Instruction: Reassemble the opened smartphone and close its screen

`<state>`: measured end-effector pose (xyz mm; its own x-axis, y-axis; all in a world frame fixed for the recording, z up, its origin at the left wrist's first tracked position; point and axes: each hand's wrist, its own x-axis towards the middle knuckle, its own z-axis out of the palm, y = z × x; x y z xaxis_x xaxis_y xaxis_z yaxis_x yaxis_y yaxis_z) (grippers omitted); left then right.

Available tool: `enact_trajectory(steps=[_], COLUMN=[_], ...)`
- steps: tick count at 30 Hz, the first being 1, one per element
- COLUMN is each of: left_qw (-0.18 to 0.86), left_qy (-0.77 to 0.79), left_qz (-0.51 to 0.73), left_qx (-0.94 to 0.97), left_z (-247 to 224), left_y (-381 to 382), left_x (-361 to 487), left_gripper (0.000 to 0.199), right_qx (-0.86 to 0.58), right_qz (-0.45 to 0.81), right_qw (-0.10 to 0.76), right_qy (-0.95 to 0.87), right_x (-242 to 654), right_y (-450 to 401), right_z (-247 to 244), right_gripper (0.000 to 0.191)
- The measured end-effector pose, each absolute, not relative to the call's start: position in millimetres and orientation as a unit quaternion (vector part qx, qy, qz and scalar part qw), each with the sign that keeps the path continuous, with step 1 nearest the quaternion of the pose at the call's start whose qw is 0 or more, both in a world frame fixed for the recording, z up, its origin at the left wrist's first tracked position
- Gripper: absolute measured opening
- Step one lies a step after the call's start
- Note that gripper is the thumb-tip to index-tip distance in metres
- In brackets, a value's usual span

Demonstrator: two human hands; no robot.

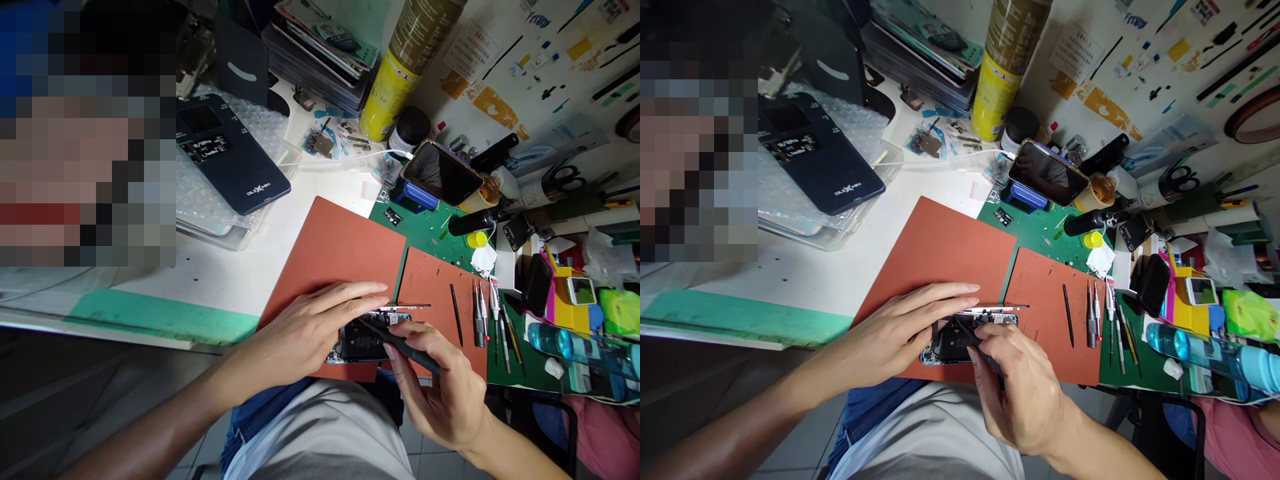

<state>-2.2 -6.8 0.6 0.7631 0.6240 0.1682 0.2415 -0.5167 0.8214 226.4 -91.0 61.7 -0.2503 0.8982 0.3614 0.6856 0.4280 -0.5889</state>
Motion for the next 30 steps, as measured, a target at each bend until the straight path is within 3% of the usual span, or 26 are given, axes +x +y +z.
enact_trajectory(steps=[5, 10, 30], left_qw=[0.423, 0.430, 0.432], left_qy=[0.263, 0.263, 0.255], left_qz=[0.229, 0.232, 0.247], left_qx=[0.836, 0.832, 0.829], left_z=[1, 1, 0], left_y=[-7, -8, -7], left_x=[-2, -2, -1], left_gripper=[0.086, 0.087, 0.091], right_qx=[-0.458, -0.454, -0.435], right_qz=[0.173, 0.094, 0.077], right_qw=[0.236, 0.187, 0.194], right_qy=[-0.840, -0.866, -0.876], right_x=[230, 223, 214], right_y=[-84, -67, -53], right_z=[73, 82, 93], right_gripper=[0.030, 0.016, 0.013])
